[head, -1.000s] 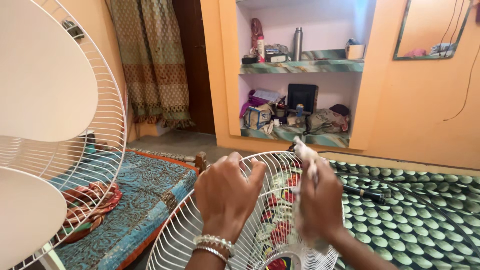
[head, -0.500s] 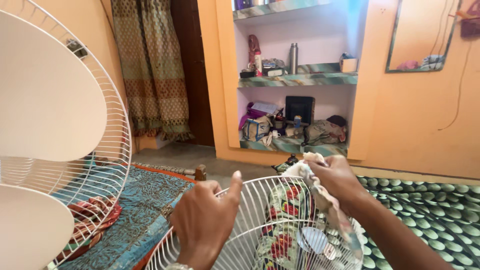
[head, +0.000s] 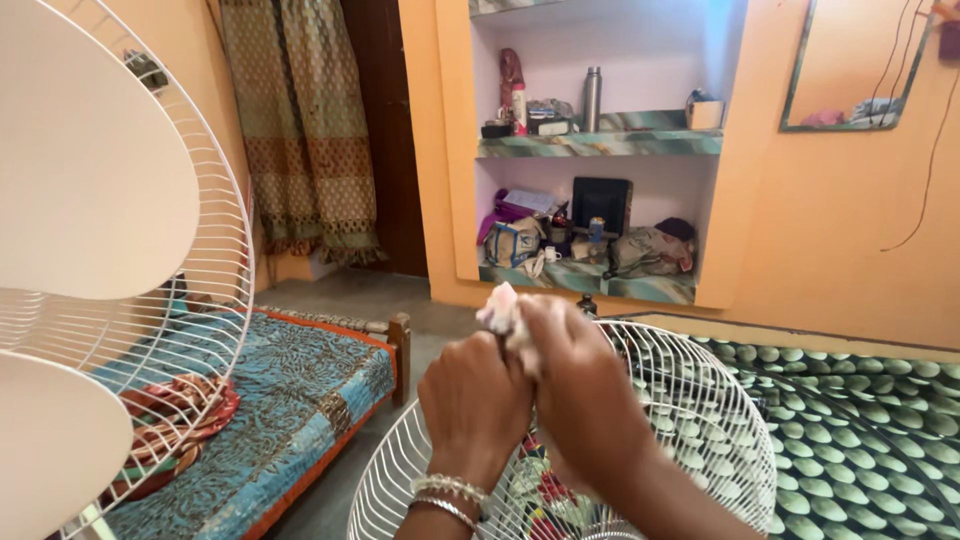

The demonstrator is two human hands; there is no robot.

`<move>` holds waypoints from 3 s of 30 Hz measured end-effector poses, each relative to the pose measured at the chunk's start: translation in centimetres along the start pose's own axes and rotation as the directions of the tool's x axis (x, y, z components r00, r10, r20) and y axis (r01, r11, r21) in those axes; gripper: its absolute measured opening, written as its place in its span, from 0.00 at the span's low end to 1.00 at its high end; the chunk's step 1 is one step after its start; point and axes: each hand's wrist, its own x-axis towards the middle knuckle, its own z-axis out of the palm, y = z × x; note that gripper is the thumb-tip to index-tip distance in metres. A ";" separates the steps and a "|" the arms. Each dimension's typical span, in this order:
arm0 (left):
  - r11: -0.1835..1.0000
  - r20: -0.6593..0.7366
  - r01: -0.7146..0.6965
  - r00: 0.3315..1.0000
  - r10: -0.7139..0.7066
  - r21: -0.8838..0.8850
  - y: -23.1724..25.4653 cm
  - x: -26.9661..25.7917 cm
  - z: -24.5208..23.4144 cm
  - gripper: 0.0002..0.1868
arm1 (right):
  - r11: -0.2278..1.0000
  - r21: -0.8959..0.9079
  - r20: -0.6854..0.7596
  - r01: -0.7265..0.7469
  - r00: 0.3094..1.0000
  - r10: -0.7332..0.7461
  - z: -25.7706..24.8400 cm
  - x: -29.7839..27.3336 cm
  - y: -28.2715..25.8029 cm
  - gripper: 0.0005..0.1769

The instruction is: The person wipes the front grill of a standing electric fan with a cloth. They hold the grill with one hand and rub the cloth over the metal bars and central hub repeatedly, cleaning the surface.

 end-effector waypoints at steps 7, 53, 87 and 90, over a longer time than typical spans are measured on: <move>0.993 -0.099 -0.047 0.994 0.036 -0.109 0.6 0.7 1.0 0.24 | 0.964 -0.206 -0.040 0.171 0.982 -0.183 -0.9 -5.1 0.4 0.30; 0.998 -0.097 -0.017 0.995 0.011 -0.063 0.7 0.7 1.2 0.25 | 0.992 -0.124 -0.099 0.034 0.994 -0.046 -0.1 -4.1 2.8 0.29; 0.991 -0.076 -0.097 0.993 0.090 -0.095 4.2 -1.6 1.7 0.24 | 0.733 -0.129 0.151 -0.668 0.717 0.681 -2.7 3.5 7.4 0.16; 0.997 -0.106 -0.061 0.993 0.056 -0.037 3.9 -1.1 1.5 0.25 | 0.807 -0.120 0.148 -0.579 0.793 0.591 -2.2 2.6 7.1 0.15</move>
